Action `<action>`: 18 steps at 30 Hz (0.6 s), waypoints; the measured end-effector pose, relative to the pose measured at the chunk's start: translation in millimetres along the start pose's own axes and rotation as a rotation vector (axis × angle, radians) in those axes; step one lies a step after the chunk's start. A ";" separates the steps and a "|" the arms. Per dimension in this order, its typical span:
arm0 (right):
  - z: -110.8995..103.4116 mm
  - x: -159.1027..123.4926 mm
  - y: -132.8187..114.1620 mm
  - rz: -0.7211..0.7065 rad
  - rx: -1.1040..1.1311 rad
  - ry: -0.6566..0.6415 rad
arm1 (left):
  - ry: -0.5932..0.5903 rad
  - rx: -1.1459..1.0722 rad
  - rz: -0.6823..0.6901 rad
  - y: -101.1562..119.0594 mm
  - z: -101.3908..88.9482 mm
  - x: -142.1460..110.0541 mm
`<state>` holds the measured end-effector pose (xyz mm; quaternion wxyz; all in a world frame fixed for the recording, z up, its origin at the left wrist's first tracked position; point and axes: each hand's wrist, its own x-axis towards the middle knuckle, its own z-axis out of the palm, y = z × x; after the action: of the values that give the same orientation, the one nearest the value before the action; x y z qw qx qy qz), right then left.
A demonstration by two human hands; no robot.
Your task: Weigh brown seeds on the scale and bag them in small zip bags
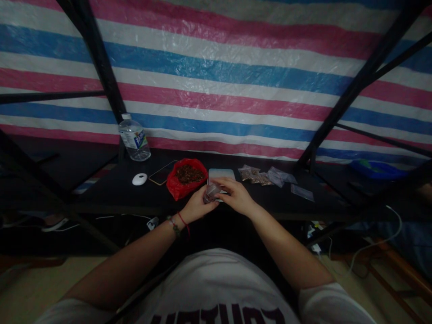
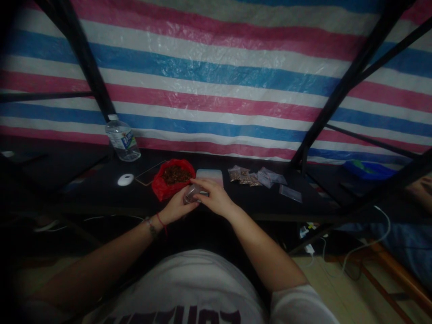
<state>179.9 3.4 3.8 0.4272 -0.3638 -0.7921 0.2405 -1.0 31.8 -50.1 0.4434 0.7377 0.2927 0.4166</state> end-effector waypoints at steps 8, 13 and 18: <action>-0.8 5.2 18.2 0.061 -0.011 0.109 | -0.011 -0.578 -0.224 5.8 -18.1 5.0; -7.3 26.7 65.9 0.135 -0.097 0.256 | -0.358 -0.974 -0.288 15.4 -29.6 0.7; -13.4 46.4 106.4 0.231 -0.344 0.331 | -0.477 -1.053 -0.282 24.7 -24.2 -5.1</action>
<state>213.6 106.5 -39.6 0.4524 -0.5534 -0.6940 0.0868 -23.1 26.8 -23.4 0.8542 0.4456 0.0343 0.2656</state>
